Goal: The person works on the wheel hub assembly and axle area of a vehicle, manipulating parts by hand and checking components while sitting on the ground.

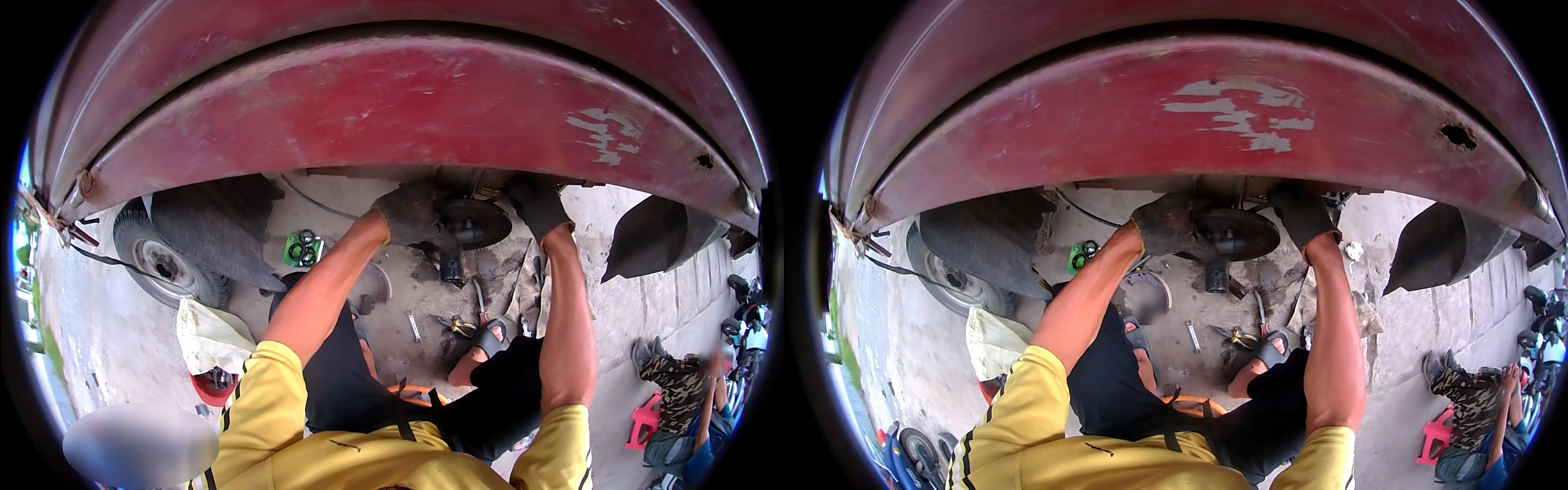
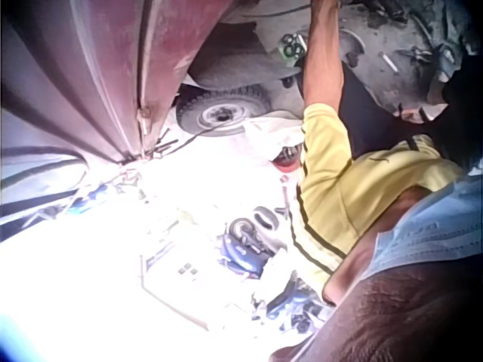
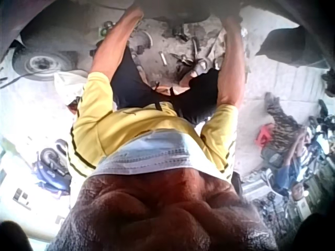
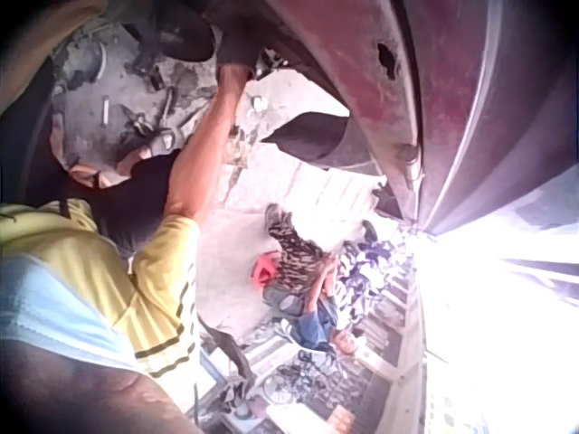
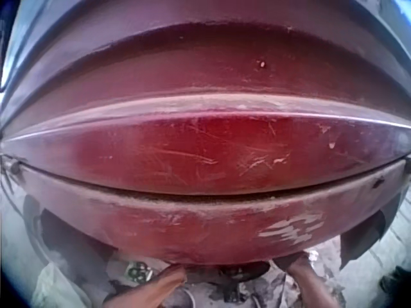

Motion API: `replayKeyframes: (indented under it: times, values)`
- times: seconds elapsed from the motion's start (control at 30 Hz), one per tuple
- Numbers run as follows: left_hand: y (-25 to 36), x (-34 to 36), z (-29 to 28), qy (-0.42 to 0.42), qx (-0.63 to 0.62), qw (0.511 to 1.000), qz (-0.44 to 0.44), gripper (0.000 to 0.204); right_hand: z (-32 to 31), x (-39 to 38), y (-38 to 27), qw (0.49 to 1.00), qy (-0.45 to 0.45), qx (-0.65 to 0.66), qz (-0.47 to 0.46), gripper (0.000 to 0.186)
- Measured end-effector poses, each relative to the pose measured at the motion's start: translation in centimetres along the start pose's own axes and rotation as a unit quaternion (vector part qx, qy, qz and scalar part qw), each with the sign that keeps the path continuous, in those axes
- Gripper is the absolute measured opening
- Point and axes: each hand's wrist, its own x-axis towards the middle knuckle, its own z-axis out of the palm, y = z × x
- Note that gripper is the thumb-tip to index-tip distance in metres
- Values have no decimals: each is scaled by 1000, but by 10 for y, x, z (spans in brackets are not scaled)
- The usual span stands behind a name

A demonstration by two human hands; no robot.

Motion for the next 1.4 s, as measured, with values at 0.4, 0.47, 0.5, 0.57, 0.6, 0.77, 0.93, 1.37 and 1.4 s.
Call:
replayKeyframes:
  times: [0.4,0.47,0.5,0.57,0.6,0.77,0.93,1.37,1.4]
  values:
    - [-6,-6,-2,14,-20,996,81,69,30,-17,-94,934,66,-350,-15,37]
    - [-11,-5,2,45,-13,994,94,68,36,-18,-94,933,87,-350,-10,38]
    - [-10,-5,3,58,-9,993,102,67,37,-18,-93,932,87,-352,-6,38]
    - [-10,-8,2,64,-17,993,97,68,37,-18,-88,931,86,-354,2,37]
    - [-9,-9,1,67,-21,993,96,68,39,-19,-85,932,108,-346,-10,37]
    - [-13,-12,0,74,-13,992,100,69,48,-24,-89,940,162,-299,-12,34]
    - [-9,-12,-2,78,-17,992,98,71,47,-22,-67,947,184,-258,-49,34]
    - [1,31,15,207,71,957,191,33,41,-28,-86,978,128,-164,9,46]
    - [4,34,21,241,64,949,194,30,41,-28,-78,978,156,-137,-35,46]
